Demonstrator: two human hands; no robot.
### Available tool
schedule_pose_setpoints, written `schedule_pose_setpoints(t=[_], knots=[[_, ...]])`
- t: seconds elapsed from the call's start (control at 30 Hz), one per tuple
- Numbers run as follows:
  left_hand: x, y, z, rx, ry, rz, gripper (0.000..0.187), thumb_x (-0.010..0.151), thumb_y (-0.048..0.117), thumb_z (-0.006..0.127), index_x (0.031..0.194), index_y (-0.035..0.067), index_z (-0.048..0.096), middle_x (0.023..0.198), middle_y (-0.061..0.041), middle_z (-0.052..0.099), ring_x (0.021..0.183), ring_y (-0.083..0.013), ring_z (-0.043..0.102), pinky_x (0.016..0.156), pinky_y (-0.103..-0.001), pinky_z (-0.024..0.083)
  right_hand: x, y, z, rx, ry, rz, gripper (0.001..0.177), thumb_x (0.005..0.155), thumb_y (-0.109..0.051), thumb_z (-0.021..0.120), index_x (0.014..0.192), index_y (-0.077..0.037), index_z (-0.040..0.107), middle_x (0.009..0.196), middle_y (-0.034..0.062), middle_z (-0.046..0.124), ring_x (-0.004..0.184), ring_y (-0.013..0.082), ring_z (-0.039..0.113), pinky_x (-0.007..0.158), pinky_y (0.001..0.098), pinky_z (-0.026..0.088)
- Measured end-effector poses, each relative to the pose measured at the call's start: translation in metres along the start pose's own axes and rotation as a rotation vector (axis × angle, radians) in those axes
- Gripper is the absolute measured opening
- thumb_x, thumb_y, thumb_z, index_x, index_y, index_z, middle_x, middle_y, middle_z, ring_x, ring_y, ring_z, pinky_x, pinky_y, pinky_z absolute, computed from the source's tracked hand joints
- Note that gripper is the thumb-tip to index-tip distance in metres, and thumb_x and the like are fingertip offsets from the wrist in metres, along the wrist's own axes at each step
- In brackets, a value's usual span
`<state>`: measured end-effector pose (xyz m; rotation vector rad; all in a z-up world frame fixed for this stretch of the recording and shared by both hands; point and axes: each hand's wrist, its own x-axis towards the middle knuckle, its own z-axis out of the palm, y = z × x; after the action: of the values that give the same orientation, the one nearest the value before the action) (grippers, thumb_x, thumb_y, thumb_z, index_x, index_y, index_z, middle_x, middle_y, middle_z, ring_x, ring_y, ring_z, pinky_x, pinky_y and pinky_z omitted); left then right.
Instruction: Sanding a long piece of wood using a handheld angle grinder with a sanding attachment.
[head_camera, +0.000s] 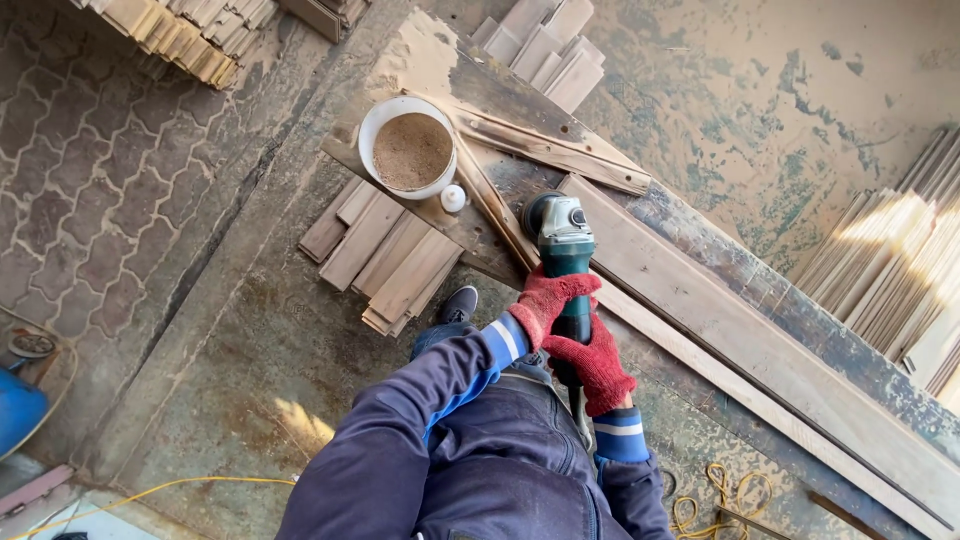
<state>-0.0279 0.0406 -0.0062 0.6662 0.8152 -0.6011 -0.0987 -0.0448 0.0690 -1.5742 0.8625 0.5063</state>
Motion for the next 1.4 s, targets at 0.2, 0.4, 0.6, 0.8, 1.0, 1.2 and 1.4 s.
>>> schedule_pose_setpoints(t=[0.2,0.4,0.6,0.8,1.0,1.2,1.4], knots=[[0.003,-0.019,0.018,0.081,-0.013,-0.026,0.062,0.056,0.007,0.096,0.11,0.001,0.066,0.072,-0.017,0.068,0.065,-0.0314,0.075,0.059,-0.043,0.066,-0.001,0.008,-0.015,0.025,0.054,0.014,0.052,0.059,-0.008,0.095,0.099,0.003,0.062,0.069,0.0255,0.061,0.056,0.039,0.068,0.048,0.0495,0.061],[-0.007,-0.05,0.038,0.239,-0.09,-0.059,0.06,0.056,0.008,0.093,0.11,0.001,0.068,0.074,-0.016,0.07,0.068,-0.0292,0.075,0.064,-0.041,0.067,-0.016,0.023,-0.038,0.062,0.15,0.055,0.048,0.064,-0.006,0.09,0.099,0.005,0.058,0.071,0.0271,0.061,0.057,0.0421,0.068,0.048,0.051,0.06],[0.003,-0.038,0.017,0.07,-0.029,0.021,0.06,0.056,0.003,0.096,0.108,0.0,0.068,0.074,-0.019,0.07,0.063,-0.0327,0.075,0.056,-0.043,0.066,0.001,0.016,-0.03,0.008,0.061,0.026,0.05,0.06,-0.005,0.093,0.097,0.004,0.061,0.068,0.0257,0.061,0.055,0.0396,0.068,0.044,0.0486,0.059],[-0.062,0.045,0.045,0.086,0.013,0.003,0.049,0.063,0.001,0.089,0.099,-0.006,0.058,0.066,-0.011,0.059,0.06,-0.0226,0.071,0.055,-0.031,0.063,0.008,-0.004,-0.022,-0.058,-0.028,0.0,0.051,0.057,-0.005,0.096,0.096,0.004,0.064,0.068,0.0252,0.062,0.056,0.0377,0.069,0.045,0.0471,0.06],[0.026,-0.074,0.05,0.151,-0.059,-0.049,0.065,0.059,0.009,0.098,0.115,0.005,0.067,0.079,-0.015,0.07,0.07,-0.0316,0.075,0.062,-0.045,0.067,0.007,0.026,-0.069,0.081,0.118,0.021,0.053,0.059,-0.005,0.094,0.098,0.003,0.06,0.07,0.0271,0.062,0.055,0.0401,0.068,0.047,0.0515,0.06],[-0.014,-0.076,0.109,0.538,-0.362,-0.147,0.053,0.063,0.018,0.083,0.109,-0.001,0.067,0.09,-0.013,0.071,0.073,-0.022,0.066,0.071,-0.034,0.058,-0.008,0.054,-0.122,0.255,0.193,0.111,0.053,0.077,-0.008,0.075,0.126,0.003,0.058,0.084,0.024,0.066,0.067,0.0353,0.067,0.056,0.0427,0.056],[0.013,-0.081,0.099,0.487,-0.262,-0.145,0.066,0.058,0.014,0.088,0.118,0.003,0.064,0.091,-0.014,0.07,0.078,-0.0273,0.071,0.075,-0.04,0.062,0.003,0.039,-0.101,0.259,0.204,0.049,0.046,0.072,-0.005,0.082,0.11,0.004,0.058,0.076,0.0277,0.064,0.062,0.0419,0.068,0.052,0.0513,0.058]])
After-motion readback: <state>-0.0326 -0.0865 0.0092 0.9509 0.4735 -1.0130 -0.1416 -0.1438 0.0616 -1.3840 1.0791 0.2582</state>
